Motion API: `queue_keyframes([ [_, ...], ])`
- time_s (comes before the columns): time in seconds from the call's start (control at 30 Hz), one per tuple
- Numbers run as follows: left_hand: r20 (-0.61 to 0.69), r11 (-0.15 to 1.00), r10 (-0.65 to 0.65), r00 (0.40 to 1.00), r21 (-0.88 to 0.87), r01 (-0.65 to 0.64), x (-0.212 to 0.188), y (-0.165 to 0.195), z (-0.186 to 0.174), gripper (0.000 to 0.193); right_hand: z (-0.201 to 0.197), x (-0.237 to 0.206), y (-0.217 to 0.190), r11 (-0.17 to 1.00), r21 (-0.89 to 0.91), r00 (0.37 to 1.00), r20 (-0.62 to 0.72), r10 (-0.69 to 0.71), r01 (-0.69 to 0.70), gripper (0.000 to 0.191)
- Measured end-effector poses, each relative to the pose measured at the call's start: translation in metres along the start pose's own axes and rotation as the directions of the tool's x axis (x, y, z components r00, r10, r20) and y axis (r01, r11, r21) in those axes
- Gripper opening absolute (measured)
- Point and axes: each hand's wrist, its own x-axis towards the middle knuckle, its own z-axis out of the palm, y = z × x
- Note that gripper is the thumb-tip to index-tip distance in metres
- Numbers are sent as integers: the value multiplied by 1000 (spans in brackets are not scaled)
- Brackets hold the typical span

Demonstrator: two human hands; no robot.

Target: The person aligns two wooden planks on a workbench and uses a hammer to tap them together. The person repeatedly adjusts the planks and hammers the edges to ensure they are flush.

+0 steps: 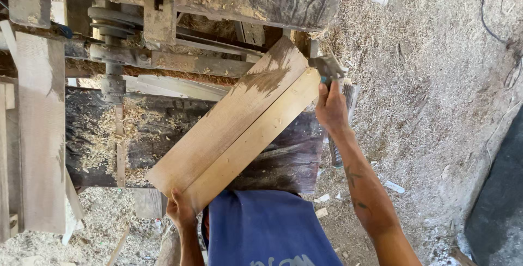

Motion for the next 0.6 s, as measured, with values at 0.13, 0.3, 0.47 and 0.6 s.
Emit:
queue_keyframes([
  [0.13,18,994,71,997,-84,-69,-6,-1,-1,48,4,0,-4,998,-54,996,86,34,-29,33],
  [0.3,24,996,21,999,-87,-19,-14,9,2,51,4,-4,-4,995,-88,998,22,-55,57,32],
  [0.47,3,994,93,996,-58,-93,-17,17,2,41,7,0,-5,983,-184,997,79,12,3,33],
  [0.6,-3,992,118,993,-48,-118,-15,16,1,47,9,-2,-8,977,-133,983,-48,-176,169,36],
])
